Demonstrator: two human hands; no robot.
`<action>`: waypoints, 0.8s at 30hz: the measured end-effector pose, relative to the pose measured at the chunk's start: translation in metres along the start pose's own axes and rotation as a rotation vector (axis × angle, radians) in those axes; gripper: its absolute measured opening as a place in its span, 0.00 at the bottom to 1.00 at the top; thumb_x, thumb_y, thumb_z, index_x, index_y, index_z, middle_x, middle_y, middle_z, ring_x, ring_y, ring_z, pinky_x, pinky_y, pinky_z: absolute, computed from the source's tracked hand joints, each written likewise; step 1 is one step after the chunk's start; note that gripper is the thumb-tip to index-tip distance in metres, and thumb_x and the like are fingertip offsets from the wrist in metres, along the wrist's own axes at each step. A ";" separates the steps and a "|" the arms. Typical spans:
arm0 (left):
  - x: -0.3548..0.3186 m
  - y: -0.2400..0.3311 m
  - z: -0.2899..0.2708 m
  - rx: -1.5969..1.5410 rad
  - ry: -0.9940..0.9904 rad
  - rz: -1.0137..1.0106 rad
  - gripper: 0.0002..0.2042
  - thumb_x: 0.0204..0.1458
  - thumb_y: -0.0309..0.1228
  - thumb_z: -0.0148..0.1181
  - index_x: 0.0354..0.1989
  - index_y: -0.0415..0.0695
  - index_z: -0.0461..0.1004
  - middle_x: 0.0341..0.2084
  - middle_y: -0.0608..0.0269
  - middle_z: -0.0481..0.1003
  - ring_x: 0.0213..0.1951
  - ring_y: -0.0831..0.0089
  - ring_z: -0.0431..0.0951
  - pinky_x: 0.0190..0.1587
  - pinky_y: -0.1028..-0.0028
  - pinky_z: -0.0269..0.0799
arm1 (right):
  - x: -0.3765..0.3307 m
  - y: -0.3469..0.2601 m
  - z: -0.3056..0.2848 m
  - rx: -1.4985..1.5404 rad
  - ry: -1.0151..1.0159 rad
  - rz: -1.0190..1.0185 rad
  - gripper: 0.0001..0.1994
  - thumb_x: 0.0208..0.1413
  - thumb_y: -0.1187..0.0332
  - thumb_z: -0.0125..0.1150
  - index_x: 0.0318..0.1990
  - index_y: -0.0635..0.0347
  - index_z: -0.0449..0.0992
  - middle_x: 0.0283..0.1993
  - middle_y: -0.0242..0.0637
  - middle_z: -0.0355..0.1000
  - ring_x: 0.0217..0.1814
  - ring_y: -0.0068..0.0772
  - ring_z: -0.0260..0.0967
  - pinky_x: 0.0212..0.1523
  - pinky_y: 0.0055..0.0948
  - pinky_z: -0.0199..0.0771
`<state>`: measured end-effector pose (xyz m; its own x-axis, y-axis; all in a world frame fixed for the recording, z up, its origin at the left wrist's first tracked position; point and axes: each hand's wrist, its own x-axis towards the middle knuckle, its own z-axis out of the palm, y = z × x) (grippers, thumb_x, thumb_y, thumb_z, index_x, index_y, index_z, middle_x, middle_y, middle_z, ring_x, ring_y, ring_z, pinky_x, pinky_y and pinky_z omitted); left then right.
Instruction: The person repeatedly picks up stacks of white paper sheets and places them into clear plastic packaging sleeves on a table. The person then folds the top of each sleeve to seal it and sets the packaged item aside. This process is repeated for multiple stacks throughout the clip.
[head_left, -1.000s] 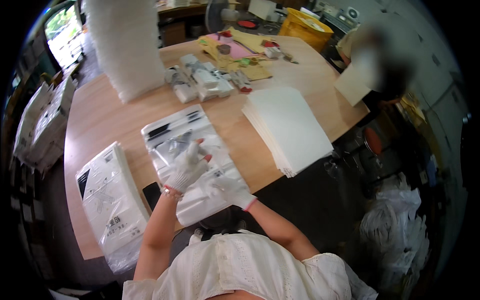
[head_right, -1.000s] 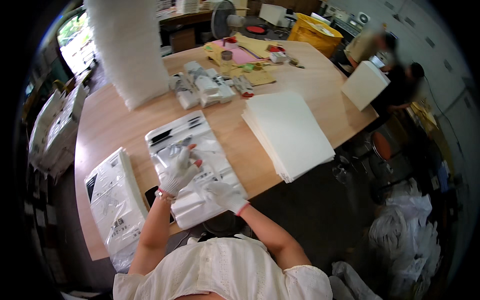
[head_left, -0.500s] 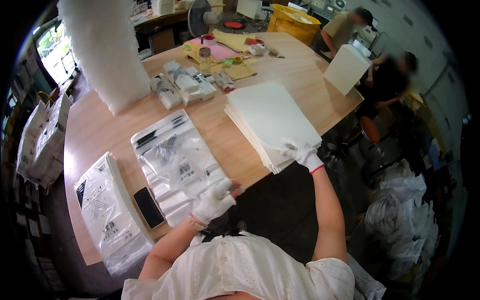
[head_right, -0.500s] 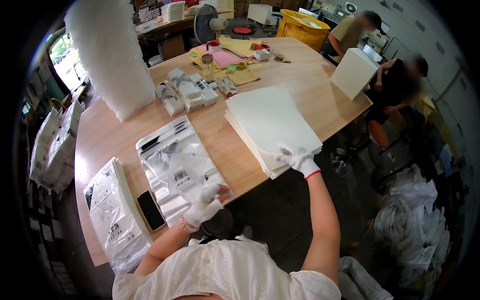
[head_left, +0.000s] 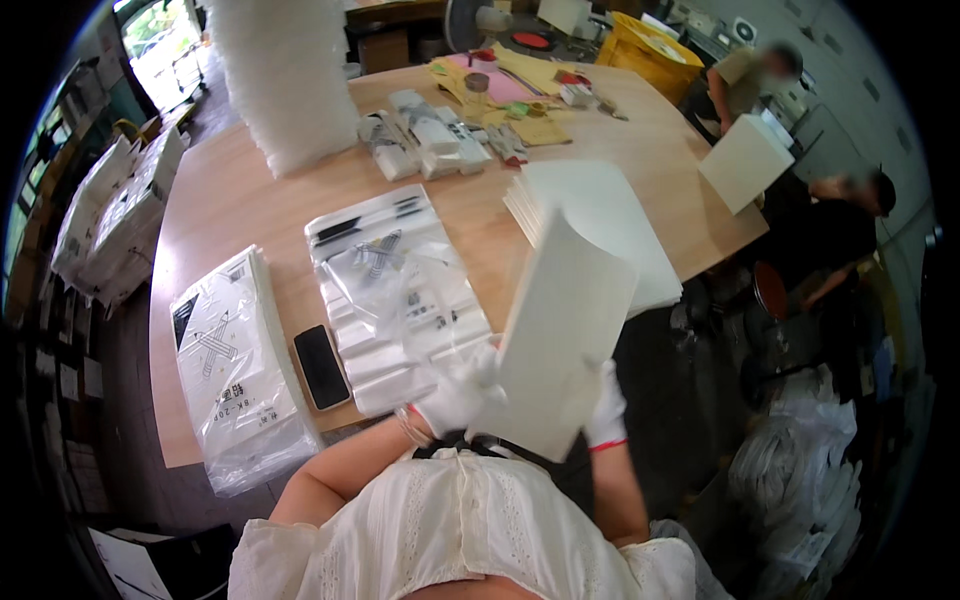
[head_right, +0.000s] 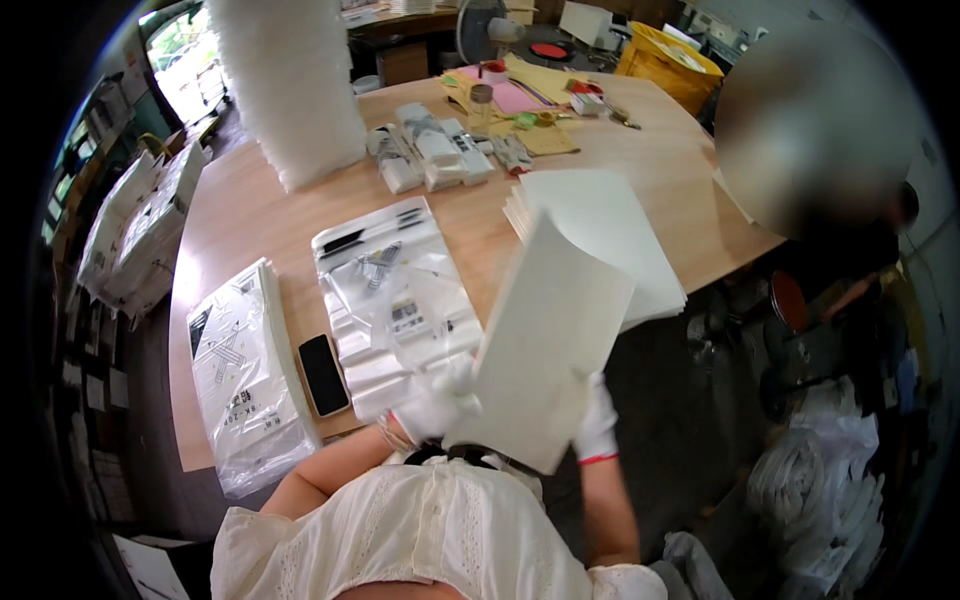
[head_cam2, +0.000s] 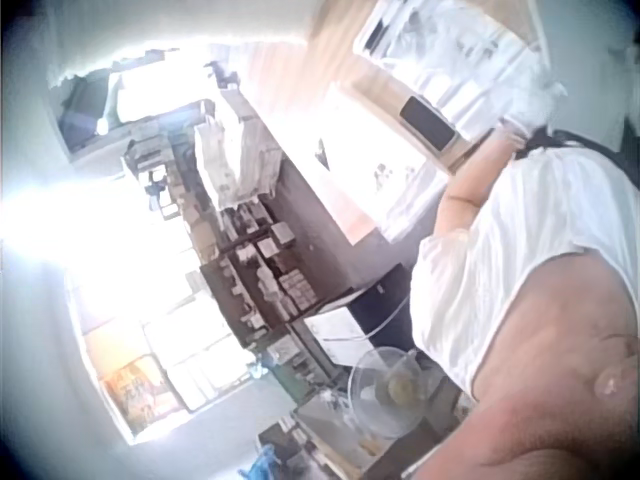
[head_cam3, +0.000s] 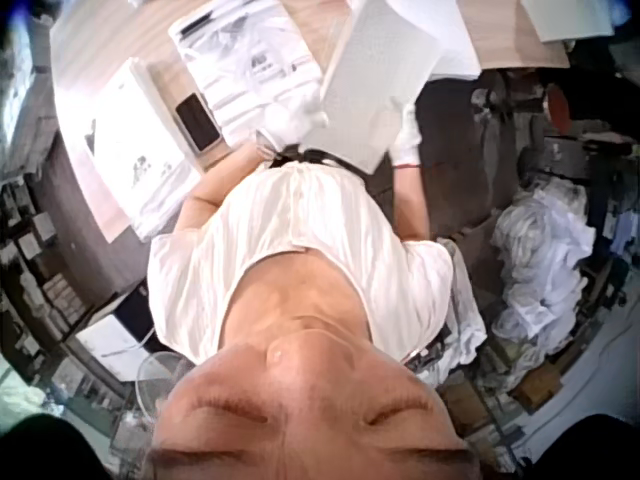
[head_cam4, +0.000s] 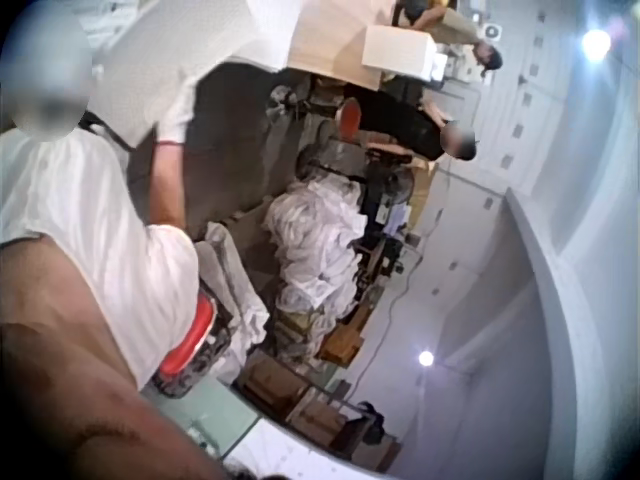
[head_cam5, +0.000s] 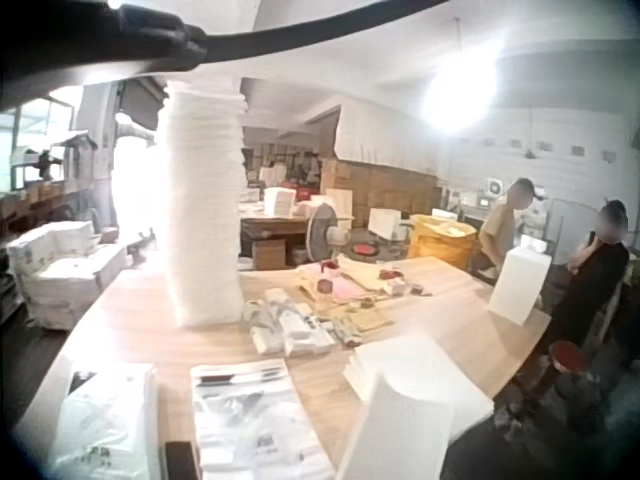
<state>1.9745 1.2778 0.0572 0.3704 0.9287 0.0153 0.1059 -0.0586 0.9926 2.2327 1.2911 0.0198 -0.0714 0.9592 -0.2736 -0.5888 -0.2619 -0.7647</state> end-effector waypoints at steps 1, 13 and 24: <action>-0.007 -0.001 0.014 0.324 0.055 0.071 0.33 0.40 0.33 0.58 0.58 0.38 0.57 0.54 0.49 0.62 0.56 0.57 0.61 0.57 0.63 0.57 | -0.004 0.019 0.032 0.021 -0.053 -0.103 0.24 0.58 0.57 0.53 0.56 0.65 0.62 0.51 0.42 0.67 0.51 0.34 0.66 0.51 0.33 0.68; 0.035 -0.069 -0.145 0.295 0.681 -0.092 0.27 0.39 0.35 0.61 0.50 0.41 0.65 0.43 0.43 0.68 0.55 0.48 0.61 0.55 0.54 0.57 | -0.024 0.041 0.053 -1.626 -0.454 -0.893 0.12 0.44 0.72 0.56 0.39 0.59 0.75 0.41 0.44 0.72 0.36 0.48 0.72 0.36 0.38 0.73; 0.006 -0.059 -0.051 0.815 0.397 0.117 0.23 0.39 0.26 0.58 0.49 0.42 0.65 0.29 0.54 0.69 0.34 0.55 0.72 0.36 0.61 0.69 | 0.102 0.096 0.098 -1.631 0.131 -0.251 0.28 0.47 0.61 0.58 0.57 0.53 0.57 0.44 0.52 0.70 0.42 0.52 0.70 0.40 0.47 0.69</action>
<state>1.9237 1.3052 0.0047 0.0914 0.9493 0.3007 0.7626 -0.2609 0.5919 2.0896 1.3739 -0.0240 0.0026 0.9993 -0.0360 0.8417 -0.0216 -0.5394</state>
